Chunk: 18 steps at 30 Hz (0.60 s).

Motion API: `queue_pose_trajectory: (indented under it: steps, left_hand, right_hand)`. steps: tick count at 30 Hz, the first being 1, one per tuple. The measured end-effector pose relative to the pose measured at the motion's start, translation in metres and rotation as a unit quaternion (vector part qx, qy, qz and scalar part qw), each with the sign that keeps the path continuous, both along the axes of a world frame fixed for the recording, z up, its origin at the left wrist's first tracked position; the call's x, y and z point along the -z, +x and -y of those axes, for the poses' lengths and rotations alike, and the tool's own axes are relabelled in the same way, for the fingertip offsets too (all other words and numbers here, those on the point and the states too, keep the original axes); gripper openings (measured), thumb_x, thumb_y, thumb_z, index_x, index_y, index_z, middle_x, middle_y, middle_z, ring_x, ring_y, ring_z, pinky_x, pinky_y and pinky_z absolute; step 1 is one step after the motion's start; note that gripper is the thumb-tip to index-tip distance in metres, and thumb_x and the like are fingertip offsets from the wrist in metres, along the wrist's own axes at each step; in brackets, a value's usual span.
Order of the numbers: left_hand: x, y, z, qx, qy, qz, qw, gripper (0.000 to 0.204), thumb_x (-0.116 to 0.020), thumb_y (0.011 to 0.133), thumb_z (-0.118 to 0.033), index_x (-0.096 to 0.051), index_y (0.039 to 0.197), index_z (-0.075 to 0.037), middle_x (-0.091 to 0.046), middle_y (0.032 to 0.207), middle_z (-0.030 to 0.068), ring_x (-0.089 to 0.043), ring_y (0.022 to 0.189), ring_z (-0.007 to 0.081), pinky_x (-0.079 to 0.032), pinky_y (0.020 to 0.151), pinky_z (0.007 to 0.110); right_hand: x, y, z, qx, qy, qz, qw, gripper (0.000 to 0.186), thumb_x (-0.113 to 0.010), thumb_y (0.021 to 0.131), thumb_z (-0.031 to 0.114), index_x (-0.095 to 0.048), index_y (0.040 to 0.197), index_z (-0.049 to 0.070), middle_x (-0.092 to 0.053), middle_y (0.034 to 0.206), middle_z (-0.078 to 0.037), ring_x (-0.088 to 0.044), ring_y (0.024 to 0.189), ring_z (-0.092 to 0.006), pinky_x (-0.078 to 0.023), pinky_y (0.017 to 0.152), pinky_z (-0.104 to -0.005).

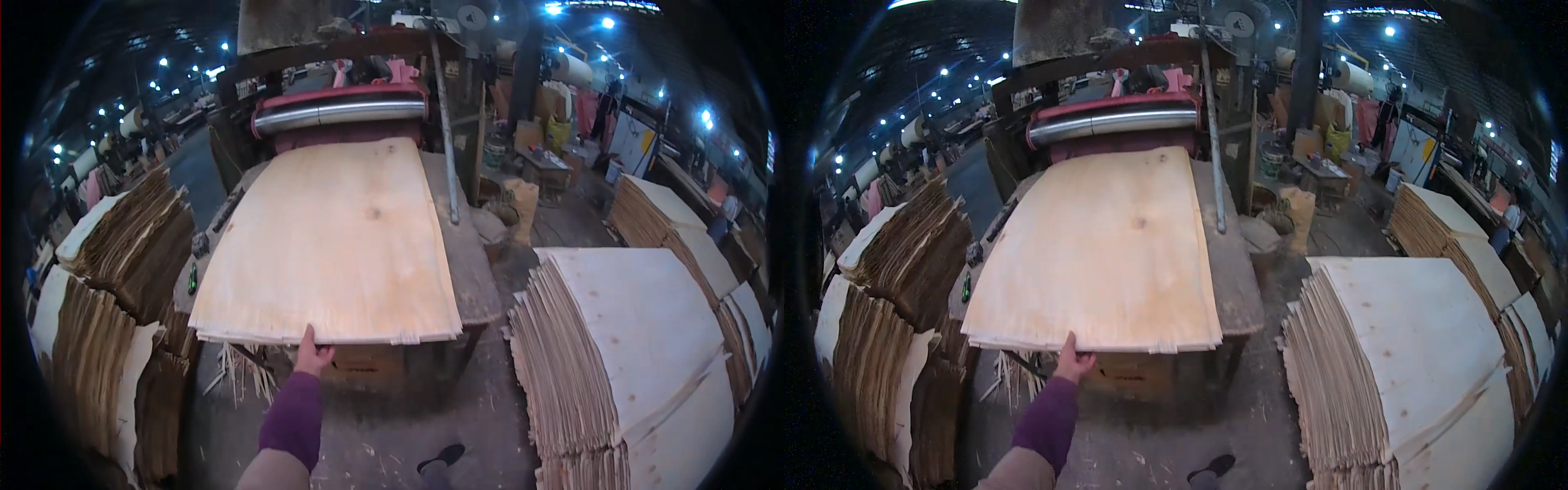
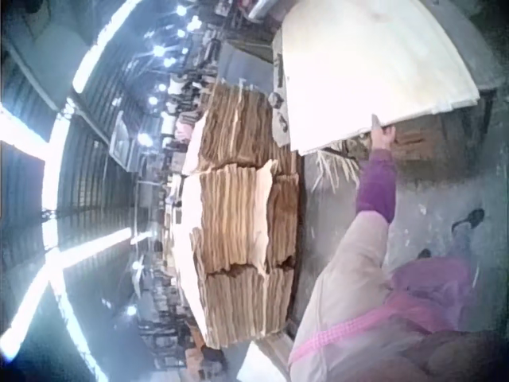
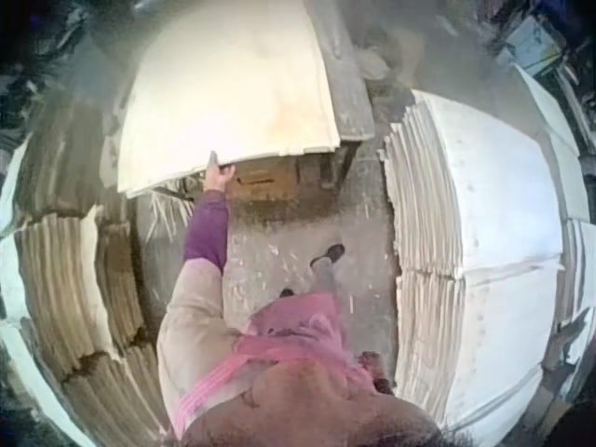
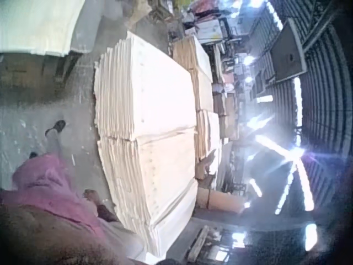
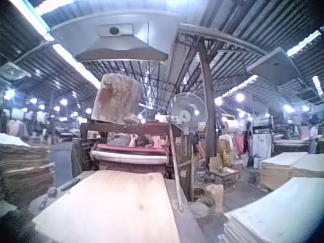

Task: The person feeds large sheets of wood veneer through a motorized roller machine, aligning them one at a time and removing thin wood strips by hand.

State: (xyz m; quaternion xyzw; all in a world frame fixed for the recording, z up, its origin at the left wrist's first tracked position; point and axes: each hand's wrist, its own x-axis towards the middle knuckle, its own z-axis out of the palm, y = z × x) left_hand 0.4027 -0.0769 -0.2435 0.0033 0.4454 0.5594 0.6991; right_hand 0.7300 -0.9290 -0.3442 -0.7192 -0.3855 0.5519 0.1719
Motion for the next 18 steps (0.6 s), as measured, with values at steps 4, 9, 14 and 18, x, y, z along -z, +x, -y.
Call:
queue_pose_trajectory:
  steps: [4, 9, 14, 18]
  left_hand:
    - [0.025, -0.019, -0.006, -0.03, 0.027, 0.028, 0.999, 0.037, -0.063, 0.091, -0.035, -0.053, 0.122, -0.018, -0.06, 0.116, 0.0037, -0.057, 0.106, 0.023, -0.047, 0.089, 0.045]
    - [-0.014, 0.007, 0.022, -0.065, 0.04, -0.064, 0.995, 0.034, -0.057, 0.095, -0.03, -0.051, 0.123, -0.012, -0.062, 0.116, 0.0063, -0.062, 0.104, 0.0245, -0.052, 0.088, 0.044]
    - [-0.002, -0.004, 0.037, -0.088, 0.046, -0.079, 0.992, 0.038, -0.05, 0.099, -0.03, -0.046, 0.127, -0.004, -0.06, 0.12, 0.01, -0.06, 0.108, 0.0253, -0.053, 0.086, 0.044]
    - [-0.031, 0.022, 0.024, -0.13, 0.016, -0.071, 0.989, 0.026, -0.046, 0.098, -0.019, -0.057, 0.113, -0.001, -0.065, 0.108, 0.0105, -0.064, 0.098, 0.0247, -0.054, 0.074, 0.041]
  right_hand:
    - [-0.041, 0.039, -0.205, 0.222, -0.055, 0.014, 0.973, 0.033, -0.052, 0.093, 0.033, -0.063, 0.109, 0.006, -0.061, 0.116, -0.016, -0.056, 0.107, -0.0352, -0.045, 0.089, -0.048]
    - [-0.148, 0.081, -0.534, -0.004, 0.151, 0.118, 0.982, 0.046, -0.063, 0.085, 0.028, -0.056, 0.124, 0.006, -0.055, 0.122, -0.021, -0.051, 0.118, -0.0316, -0.04, 0.098, -0.044]
    - [-0.245, 0.051, -0.793, -0.046, 0.509, 0.262, 0.819, 0.054, -0.068, 0.079, 0.03, -0.054, 0.127, 0.009, -0.048, 0.131, -0.02, -0.043, 0.125, -0.0392, -0.036, 0.102, -0.0495]
    - [-0.195, 0.033, -0.867, -0.121, 0.454, 0.409, 0.782, 0.058, -0.07, 0.077, 0.036, -0.054, 0.127, 0.01, -0.045, 0.135, -0.02, -0.044, 0.124, -0.0388, -0.038, 0.098, -0.0477]
